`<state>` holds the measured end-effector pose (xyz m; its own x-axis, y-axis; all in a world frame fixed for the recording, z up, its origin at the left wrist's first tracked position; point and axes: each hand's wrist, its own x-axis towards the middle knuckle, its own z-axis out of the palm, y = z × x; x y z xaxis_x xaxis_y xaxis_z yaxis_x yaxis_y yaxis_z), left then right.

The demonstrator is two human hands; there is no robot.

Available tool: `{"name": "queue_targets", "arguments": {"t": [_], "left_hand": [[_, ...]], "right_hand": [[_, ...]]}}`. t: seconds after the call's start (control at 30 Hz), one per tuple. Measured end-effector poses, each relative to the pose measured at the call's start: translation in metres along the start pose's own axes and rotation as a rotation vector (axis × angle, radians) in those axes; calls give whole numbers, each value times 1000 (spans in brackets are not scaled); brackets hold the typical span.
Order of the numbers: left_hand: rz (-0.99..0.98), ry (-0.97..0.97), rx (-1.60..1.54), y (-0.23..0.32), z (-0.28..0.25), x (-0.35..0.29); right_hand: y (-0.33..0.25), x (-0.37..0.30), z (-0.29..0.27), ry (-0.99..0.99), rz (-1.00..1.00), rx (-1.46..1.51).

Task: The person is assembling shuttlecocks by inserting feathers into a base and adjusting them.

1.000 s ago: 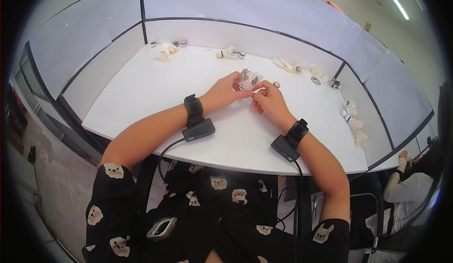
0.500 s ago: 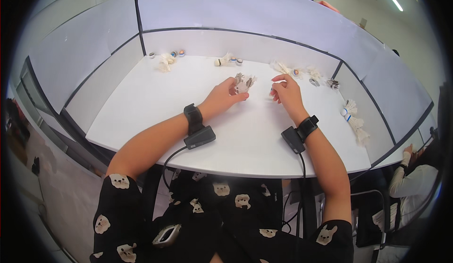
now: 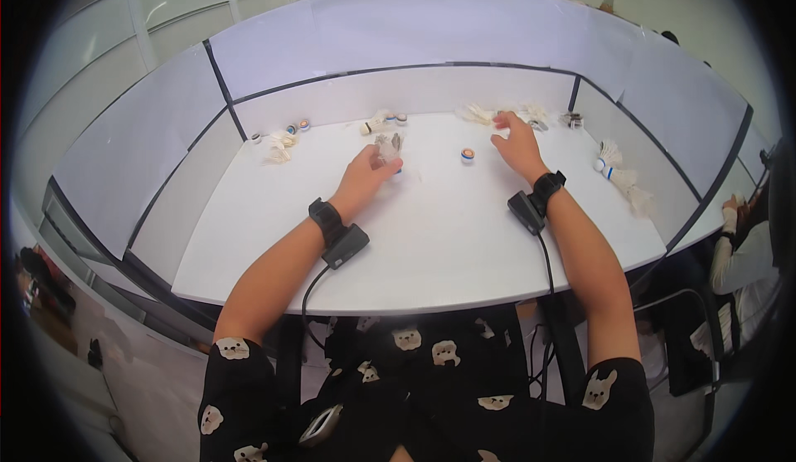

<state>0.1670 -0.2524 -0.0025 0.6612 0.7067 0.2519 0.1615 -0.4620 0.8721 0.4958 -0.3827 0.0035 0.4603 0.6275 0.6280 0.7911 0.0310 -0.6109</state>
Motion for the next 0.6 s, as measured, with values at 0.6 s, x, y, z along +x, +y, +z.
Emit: {"name": "queue_targets", "arguments": {"t": [0.6], "left_hand": [[-25,32,25,-22,-19,16]], "right_hand": [[-20,-14,10,-528,-188,2]]}}
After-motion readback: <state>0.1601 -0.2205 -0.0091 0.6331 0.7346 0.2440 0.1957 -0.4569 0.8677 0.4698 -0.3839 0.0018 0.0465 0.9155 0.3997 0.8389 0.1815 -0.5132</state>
